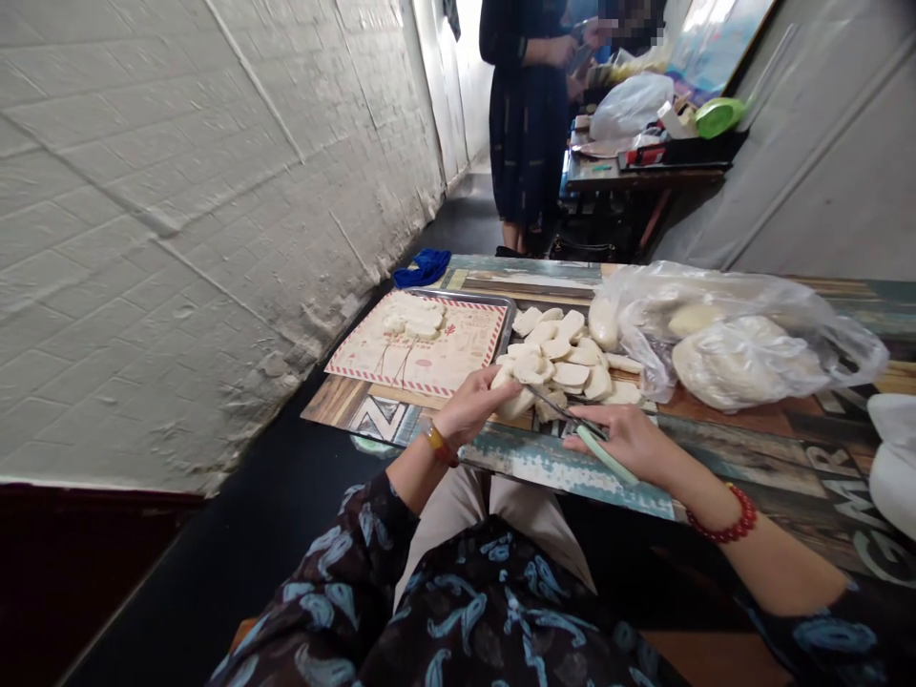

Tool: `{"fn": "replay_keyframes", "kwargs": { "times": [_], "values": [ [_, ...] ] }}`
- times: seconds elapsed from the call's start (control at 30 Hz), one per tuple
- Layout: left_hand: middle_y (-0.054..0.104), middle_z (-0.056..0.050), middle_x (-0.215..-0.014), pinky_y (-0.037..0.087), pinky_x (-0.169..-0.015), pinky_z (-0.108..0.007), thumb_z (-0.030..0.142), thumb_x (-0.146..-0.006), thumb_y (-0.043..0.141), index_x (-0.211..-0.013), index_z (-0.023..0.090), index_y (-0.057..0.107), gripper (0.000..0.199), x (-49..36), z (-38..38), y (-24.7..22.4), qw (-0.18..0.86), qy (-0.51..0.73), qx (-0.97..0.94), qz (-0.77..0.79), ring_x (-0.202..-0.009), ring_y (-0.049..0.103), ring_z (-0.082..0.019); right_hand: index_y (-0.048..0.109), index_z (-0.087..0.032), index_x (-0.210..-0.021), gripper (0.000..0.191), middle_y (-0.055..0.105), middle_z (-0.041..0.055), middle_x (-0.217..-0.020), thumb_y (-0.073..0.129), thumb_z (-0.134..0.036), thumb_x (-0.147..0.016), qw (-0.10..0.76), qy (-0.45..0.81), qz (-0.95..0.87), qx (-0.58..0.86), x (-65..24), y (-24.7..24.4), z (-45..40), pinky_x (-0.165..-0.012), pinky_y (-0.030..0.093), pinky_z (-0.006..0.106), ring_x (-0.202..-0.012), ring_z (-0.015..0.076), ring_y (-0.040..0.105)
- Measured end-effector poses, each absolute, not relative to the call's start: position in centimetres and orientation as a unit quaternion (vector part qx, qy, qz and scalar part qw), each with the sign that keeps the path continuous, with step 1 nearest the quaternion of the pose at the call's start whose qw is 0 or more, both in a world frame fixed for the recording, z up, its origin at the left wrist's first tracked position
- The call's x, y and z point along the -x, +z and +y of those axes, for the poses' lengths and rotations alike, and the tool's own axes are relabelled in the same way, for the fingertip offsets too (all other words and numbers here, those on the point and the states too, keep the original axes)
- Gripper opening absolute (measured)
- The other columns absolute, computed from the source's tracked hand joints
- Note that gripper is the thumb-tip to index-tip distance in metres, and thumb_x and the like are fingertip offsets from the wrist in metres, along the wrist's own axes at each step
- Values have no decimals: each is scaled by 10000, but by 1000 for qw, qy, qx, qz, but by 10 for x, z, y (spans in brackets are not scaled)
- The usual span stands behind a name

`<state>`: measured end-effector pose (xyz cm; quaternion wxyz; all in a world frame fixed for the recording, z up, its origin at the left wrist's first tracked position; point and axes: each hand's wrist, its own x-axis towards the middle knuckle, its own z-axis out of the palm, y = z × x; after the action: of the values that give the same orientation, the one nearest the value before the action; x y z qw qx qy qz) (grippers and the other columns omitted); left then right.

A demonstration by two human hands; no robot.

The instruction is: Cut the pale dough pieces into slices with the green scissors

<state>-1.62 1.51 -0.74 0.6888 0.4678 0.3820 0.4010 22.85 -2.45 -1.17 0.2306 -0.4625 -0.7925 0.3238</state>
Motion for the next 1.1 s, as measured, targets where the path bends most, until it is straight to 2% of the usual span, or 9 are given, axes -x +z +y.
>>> {"fn": "replay_keyframes", "kwargs": {
  "times": [0.13,0.27,0.47,0.57,0.73,0.9,1.1],
  "values": [
    [717,-94,-1018,465,-849,-278,405,-693,823,-1059,109,703,486,17,14,-3,694,391,-485,362,-922,640,-191,777,-177,-1059,413,791,77,-964,655,-507,-843,195,347,-782,480,-231,-9,-24,-718,560,336,-850,294,727],
    [698,-107,-1106,468,-864,-283,403,-684,827,-1104,122,684,525,19,13,3,683,413,-485,358,-994,628,-214,709,-168,-1225,580,746,108,-1173,722,-525,-769,170,345,-764,518,-235,-2,-23,-900,543,399,-1044,328,695],
    [694,-87,-982,454,-743,-247,472,-703,792,-1031,112,691,498,26,14,2,686,414,-462,379,-851,608,-169,658,-166,-1297,675,691,132,-1281,733,-525,-731,141,362,-770,507,-239,-1,-18,-987,505,430,-1142,335,651],
    [697,-85,-948,443,-747,-245,480,-715,788,-1035,105,703,500,25,14,1,682,399,-489,371,-840,601,-166,630,-142,-1328,729,703,146,-1239,730,-537,-724,133,360,-772,506,-236,1,-16,-960,513,430,-1096,331,662],
    [698,-93,-952,451,-791,-268,540,-735,759,-1001,99,720,516,23,14,0,642,371,-553,379,-914,604,-206,631,-148,-1314,711,743,115,-1068,723,-546,-731,128,373,-776,493,-228,3,-11,-875,538,411,-930,289,687],
    [702,-86,-919,458,-783,-272,527,-737,756,-954,101,733,478,22,16,2,619,365,-575,391,-883,614,-211,658,-136,-1272,717,732,143,-1104,755,-549,-694,144,354,-783,491,-223,3,-5,-903,527,450,-974,316,673],
    [693,-63,-874,428,-731,-242,498,-771,729,-930,124,741,407,20,24,6,620,371,-581,375,-817,590,-172,712,-190,-1206,541,751,80,-1102,724,-508,-768,185,382,-780,459,-225,3,0,-919,529,414,-1005,297,669]
  ]
}}
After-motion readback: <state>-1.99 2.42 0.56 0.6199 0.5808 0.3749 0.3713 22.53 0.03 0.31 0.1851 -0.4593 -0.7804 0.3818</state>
